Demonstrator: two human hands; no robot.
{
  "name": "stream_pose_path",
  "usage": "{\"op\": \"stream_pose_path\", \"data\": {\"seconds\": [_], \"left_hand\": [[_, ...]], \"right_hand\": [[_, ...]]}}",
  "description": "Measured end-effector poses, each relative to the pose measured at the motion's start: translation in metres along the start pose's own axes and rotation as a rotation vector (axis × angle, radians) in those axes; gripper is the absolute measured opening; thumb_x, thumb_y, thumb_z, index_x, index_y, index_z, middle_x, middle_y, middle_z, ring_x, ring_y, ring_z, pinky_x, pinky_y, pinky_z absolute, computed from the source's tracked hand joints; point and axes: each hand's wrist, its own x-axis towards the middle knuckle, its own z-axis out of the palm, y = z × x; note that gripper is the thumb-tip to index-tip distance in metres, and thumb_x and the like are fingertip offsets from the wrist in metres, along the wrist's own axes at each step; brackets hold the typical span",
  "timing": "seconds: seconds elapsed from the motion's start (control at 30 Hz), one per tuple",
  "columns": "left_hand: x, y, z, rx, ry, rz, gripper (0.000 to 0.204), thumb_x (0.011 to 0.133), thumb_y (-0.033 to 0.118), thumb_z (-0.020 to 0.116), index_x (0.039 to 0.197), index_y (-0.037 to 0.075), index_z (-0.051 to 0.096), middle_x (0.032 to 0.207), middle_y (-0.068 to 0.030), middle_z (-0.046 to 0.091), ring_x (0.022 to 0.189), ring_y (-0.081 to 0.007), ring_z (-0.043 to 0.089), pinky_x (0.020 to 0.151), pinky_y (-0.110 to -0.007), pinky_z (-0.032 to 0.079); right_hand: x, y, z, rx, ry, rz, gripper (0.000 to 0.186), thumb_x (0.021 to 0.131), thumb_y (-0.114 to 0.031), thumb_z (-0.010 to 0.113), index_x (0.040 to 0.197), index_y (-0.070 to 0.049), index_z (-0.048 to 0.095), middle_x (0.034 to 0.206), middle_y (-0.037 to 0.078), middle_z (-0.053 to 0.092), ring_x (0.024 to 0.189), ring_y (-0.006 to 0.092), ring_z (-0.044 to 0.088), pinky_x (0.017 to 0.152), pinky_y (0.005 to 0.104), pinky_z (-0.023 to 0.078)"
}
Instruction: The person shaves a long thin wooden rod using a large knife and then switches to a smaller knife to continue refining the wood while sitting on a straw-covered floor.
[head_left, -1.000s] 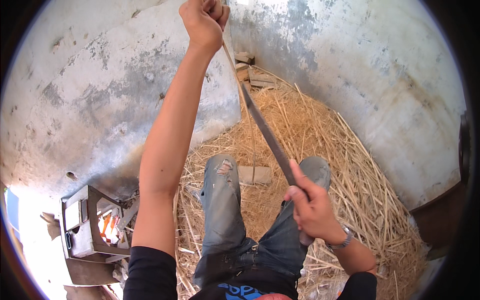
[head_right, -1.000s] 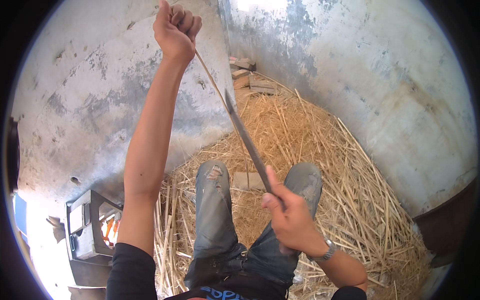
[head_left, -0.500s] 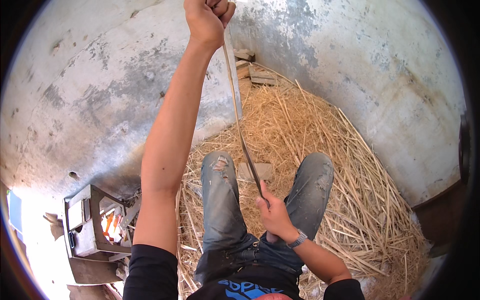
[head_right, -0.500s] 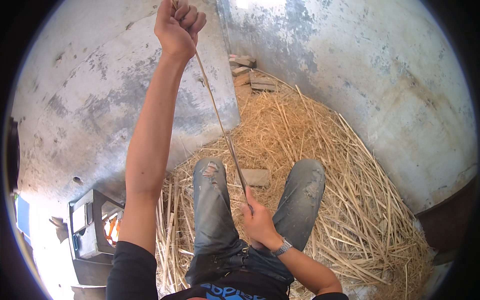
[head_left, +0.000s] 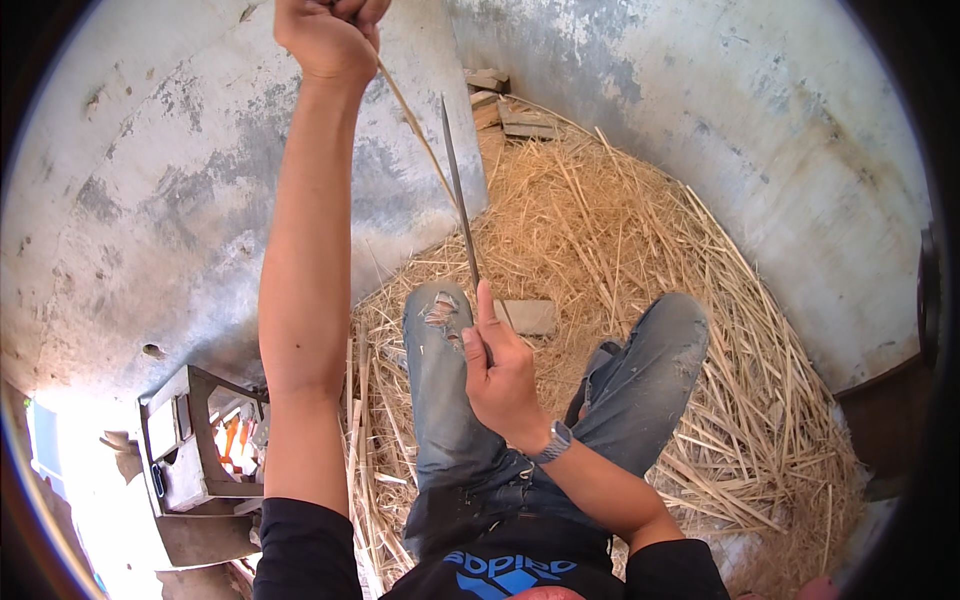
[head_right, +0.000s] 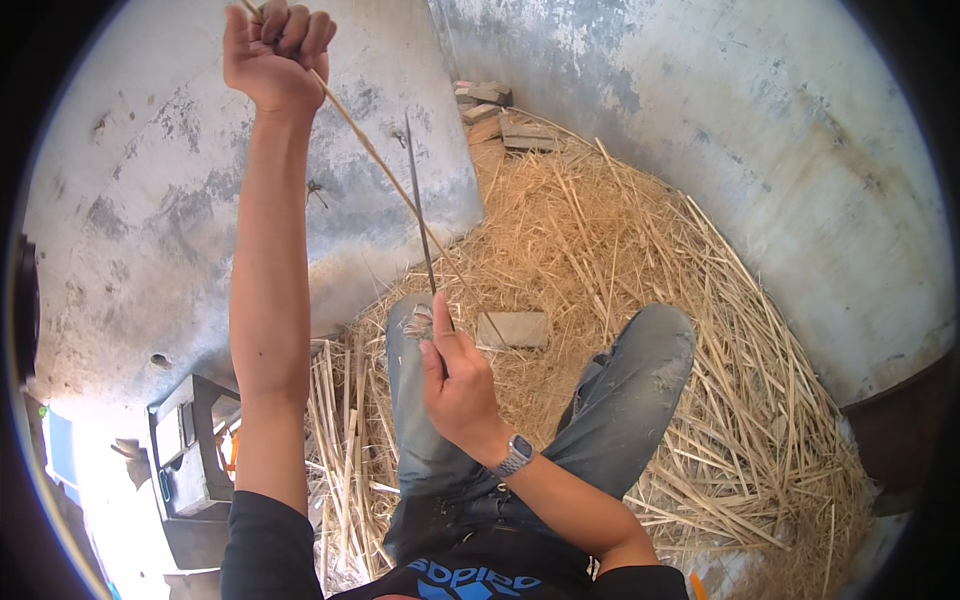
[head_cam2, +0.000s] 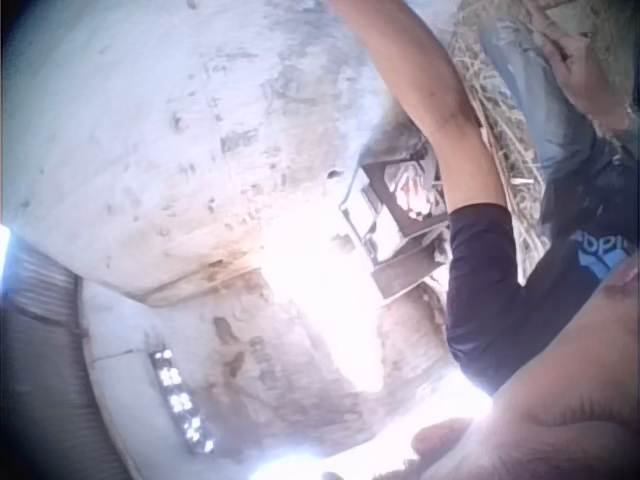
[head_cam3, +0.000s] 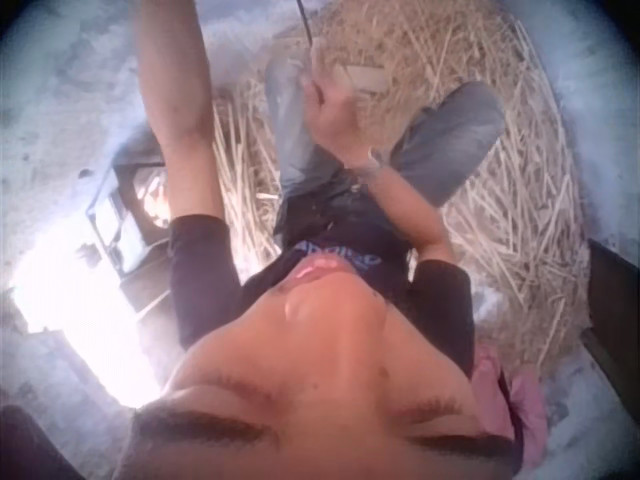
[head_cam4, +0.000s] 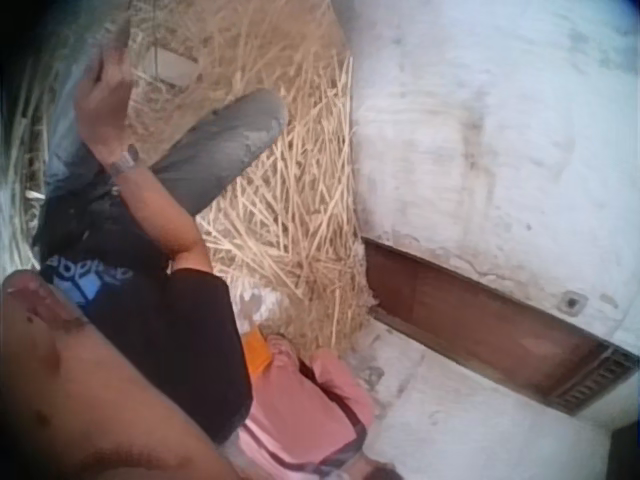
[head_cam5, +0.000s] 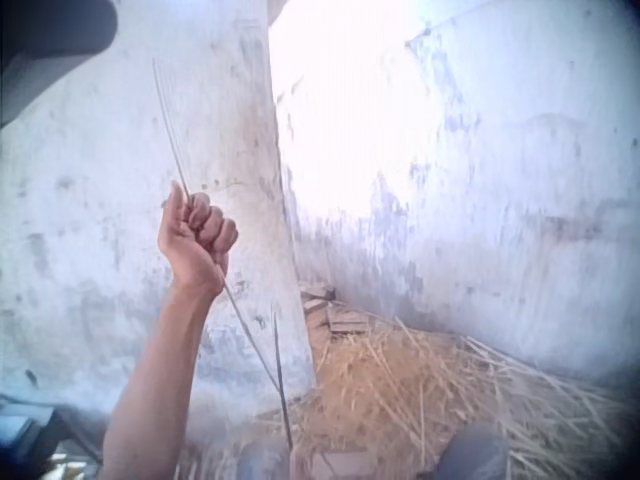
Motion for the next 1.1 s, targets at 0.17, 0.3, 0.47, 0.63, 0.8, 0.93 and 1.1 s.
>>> {"op": "stream_pose_path", "data": {"seconds": [0.17, 0.3, 0.47, 0.63, 0.8, 0.93, 1.1], "left_hand": [[-0.009, 0.01, -0.016, -0.222, -0.073, -0.192, 0.058, 0.103, 0.056, 0.047, 0.066, 0.017, 0.029, 0.055, 0.005, 0.02, 0.046, -0.0116, 0.016, 0.047, -0.03, 0.017], [-0.005, 0.028, -0.02, 0.157, -0.033, -0.045, 0.058, 0.098, 0.06, 0.044, 0.066, 0.015, 0.027, 0.054, 0.0018, 0.021, 0.047, -0.0146, 0.019, 0.053, -0.032, 0.021], [-0.007, 0.044, -0.066, 0.121, 0.066, 0.002, 0.06, 0.094, 0.061, 0.05, 0.065, 0.016, 0.024, 0.053, 0.0012, 0.019, 0.047, -0.0151, 0.021, 0.055, -0.032, 0.021], [-0.012, 0.049, -0.058, 0.214, 0.124, 0.034, 0.059, 0.092, 0.06, 0.05, 0.065, 0.016, 0.023, 0.053, 0.0005, 0.019, 0.047, -0.0154, 0.019, 0.055, -0.033, 0.02], [-0.024, 0.056, -0.052, 0.194, 0.194, 0.038, 0.056, 0.094, 0.055, 0.053, 0.065, 0.015, 0.026, 0.053, 0.0004, 0.02, 0.047, -0.0146, 0.018, 0.054, -0.033, 0.019], [-0.048, 0.096, -0.087, 0.147, 0.012, 0.035, 0.05, 0.099, 0.045, 0.055, 0.064, 0.013, 0.039, 0.054, 0.0002, 0.024, 0.048, -0.0139, 0.022, 0.054, -0.03, 0.021], [-0.114, 0.081, -0.082, 0.874, 0.419, 0.235, 0.051, 0.112, 0.041, 0.034, 0.139, -0.002, 0.041, 0.073, -0.006, 0.053, 0.06, -0.0178, 0.052, 0.056, -0.031, 0.04]], "right_hand": [[-0.104, 0.14, 0.048, -0.048, -0.155, 0.621, 0.059, 0.101, -0.015, 0.056, 0.155, 0.001, 0.039, 0.076, 0.025, 0.062, 0.067, 0.039, 0.063, 0.067, 0.0457, 0.05], [-0.109, 0.162, 0.057, -0.155, -0.04, 0.579, 0.058, 0.102, -0.016, 0.054, 0.155, 0.0, 0.039, 0.068, 0.021, 0.06, 0.061, 0.0323, 0.062, 0.062, 0.0427, 0.049], [-0.03, 0.07, 0.03, -0.017, -0.048, 0.343, 0.059, 0.102, -0.014, 0.055, 0.155, 0.004, 0.038, 0.072, 0.022, 0.06, 0.063, 0.034, 0.059, 0.063, 0.0444, 0.049], [-0.034, 0.066, 0.049, -0.094, -0.012, 0.026, 0.06, 0.101, -0.012, 0.057, 0.157, -0.001, 0.038, 0.082, 0.022, 0.061, 0.073, 0.0355, 0.061, 0.067, 0.0437, 0.05], [-0.116, 0.175, 0.045, -0.163, -0.121, 0.617, 0.058, 0.099, -0.011, 0.058, 0.154, -0.003, 0.043, 0.07, 0.02, 0.062, 0.06, 0.0297, 0.062, 0.061, 0.0426, 0.049], [-0.11, 0.168, 0.022, 0.027, 0.045, 0.844, 0.057, 0.1, -0.012, 0.056, 0.155, -0.003, 0.043, 0.066, 0.008, 0.06, 0.058, 0.0165, 0.059, 0.055, 0.0384, 0.046], [-0.101, 0.193, 0.01, 0.038, 0.144, 0.618, 0.06, 0.101, -0.012, 0.057, 0.157, -0.002, 0.039, 0.065, -0.001, 0.048, 0.056, 0.0083, 0.044, 0.051, 0.03, 0.038]]}}
